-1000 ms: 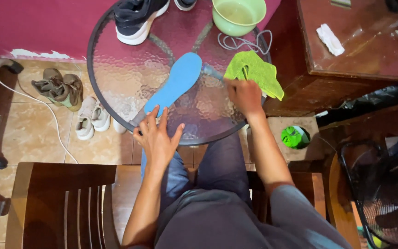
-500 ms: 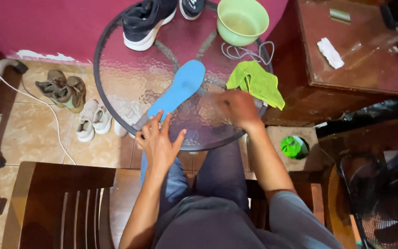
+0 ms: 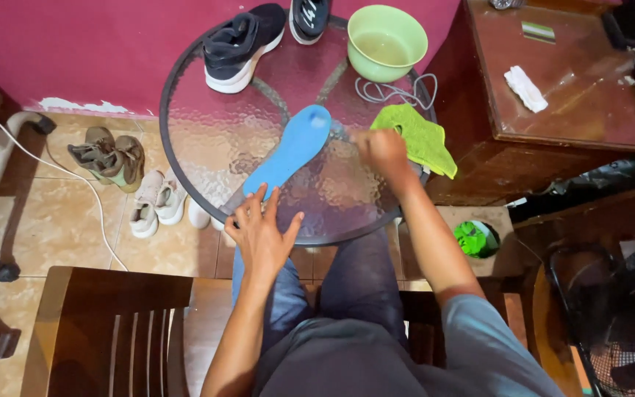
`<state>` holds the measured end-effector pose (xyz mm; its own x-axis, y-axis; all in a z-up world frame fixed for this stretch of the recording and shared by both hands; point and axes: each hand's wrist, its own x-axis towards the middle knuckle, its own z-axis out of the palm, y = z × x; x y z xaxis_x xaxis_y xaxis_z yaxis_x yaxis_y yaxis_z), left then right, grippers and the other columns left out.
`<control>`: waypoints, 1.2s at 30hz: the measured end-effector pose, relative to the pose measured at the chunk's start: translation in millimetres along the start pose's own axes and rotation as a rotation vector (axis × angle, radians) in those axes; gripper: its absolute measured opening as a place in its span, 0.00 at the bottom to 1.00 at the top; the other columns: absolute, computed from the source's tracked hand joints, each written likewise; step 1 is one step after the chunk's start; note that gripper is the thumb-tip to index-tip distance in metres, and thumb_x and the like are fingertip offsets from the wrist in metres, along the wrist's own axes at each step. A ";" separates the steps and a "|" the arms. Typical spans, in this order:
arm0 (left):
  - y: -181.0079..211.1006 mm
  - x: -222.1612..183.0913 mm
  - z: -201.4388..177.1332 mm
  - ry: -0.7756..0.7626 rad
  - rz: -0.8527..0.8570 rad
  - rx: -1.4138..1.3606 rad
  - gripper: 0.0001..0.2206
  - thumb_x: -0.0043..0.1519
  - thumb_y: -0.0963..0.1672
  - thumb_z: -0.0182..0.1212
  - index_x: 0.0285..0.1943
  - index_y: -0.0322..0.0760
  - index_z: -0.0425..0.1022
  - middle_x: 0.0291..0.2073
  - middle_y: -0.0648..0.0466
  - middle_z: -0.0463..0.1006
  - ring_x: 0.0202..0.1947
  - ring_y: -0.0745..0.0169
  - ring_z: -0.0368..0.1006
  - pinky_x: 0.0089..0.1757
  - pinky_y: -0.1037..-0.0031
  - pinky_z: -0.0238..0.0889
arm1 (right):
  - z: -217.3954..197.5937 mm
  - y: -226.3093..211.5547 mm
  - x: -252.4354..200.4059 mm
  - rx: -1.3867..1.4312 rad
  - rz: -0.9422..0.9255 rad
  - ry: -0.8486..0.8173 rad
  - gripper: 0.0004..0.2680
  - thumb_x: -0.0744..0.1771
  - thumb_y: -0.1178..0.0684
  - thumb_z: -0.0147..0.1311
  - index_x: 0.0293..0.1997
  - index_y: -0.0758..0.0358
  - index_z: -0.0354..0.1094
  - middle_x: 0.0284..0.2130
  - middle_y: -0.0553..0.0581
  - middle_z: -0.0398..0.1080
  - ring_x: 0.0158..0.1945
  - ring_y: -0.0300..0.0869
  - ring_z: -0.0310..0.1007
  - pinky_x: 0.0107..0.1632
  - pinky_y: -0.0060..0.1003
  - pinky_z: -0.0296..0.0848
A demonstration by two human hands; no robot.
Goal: Cleaning a shoe insole using a toothbrush and a cloth at a glass table
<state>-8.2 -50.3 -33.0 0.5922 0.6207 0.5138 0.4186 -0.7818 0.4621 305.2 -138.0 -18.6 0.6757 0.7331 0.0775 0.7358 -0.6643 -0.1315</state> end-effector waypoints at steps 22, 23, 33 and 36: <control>-4.4 -2.9 5.7 0.029 0.012 0.045 0.28 0.56 0.58 0.66 0.61 0.44 0.77 0.61 0.54 0.73 0.57 0.50 0.65 0.53 0.48 0.45 | 24.7 -33.2 -8.0 -0.251 -0.295 0.412 0.10 0.71 0.45 0.44 0.33 0.49 0.71 0.26 0.47 0.60 0.33 0.47 0.64 0.40 0.43 0.63; -4.2 -4.0 6.8 0.028 0.012 0.042 0.28 0.56 0.58 0.66 0.61 0.44 0.77 0.61 0.54 0.72 0.57 0.50 0.65 0.53 0.48 0.45 | 28.1 -15.0 17.2 -0.214 -0.183 0.267 0.11 0.68 0.42 0.48 0.33 0.51 0.75 0.26 0.54 0.68 0.34 0.54 0.72 0.38 0.50 0.70; -2.7 -2.1 3.1 0.029 0.001 0.029 0.27 0.58 0.57 0.67 0.61 0.44 0.77 0.61 0.55 0.72 0.57 0.51 0.64 0.54 0.47 0.43 | -3.3 -33.4 -21.3 -0.004 -0.360 0.202 0.08 0.66 0.45 0.53 0.46 0.32 0.79 0.29 0.52 0.78 0.35 0.51 0.80 0.42 0.51 0.78; -4.0 -3.0 3.5 0.025 0.008 0.026 0.27 0.59 0.57 0.66 0.61 0.43 0.76 0.61 0.54 0.72 0.57 0.51 0.64 0.54 0.48 0.43 | 14.8 13.6 18.4 -0.103 0.000 0.134 0.09 0.68 0.35 0.48 0.46 0.22 0.77 0.30 0.51 0.78 0.38 0.52 0.81 0.46 0.54 0.79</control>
<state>-9.2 -49.3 -38.9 0.5781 0.6154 0.5358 0.4318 -0.7879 0.4391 326.9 -131.4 -33.6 0.6702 0.7118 0.2100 0.7322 -0.6804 -0.0304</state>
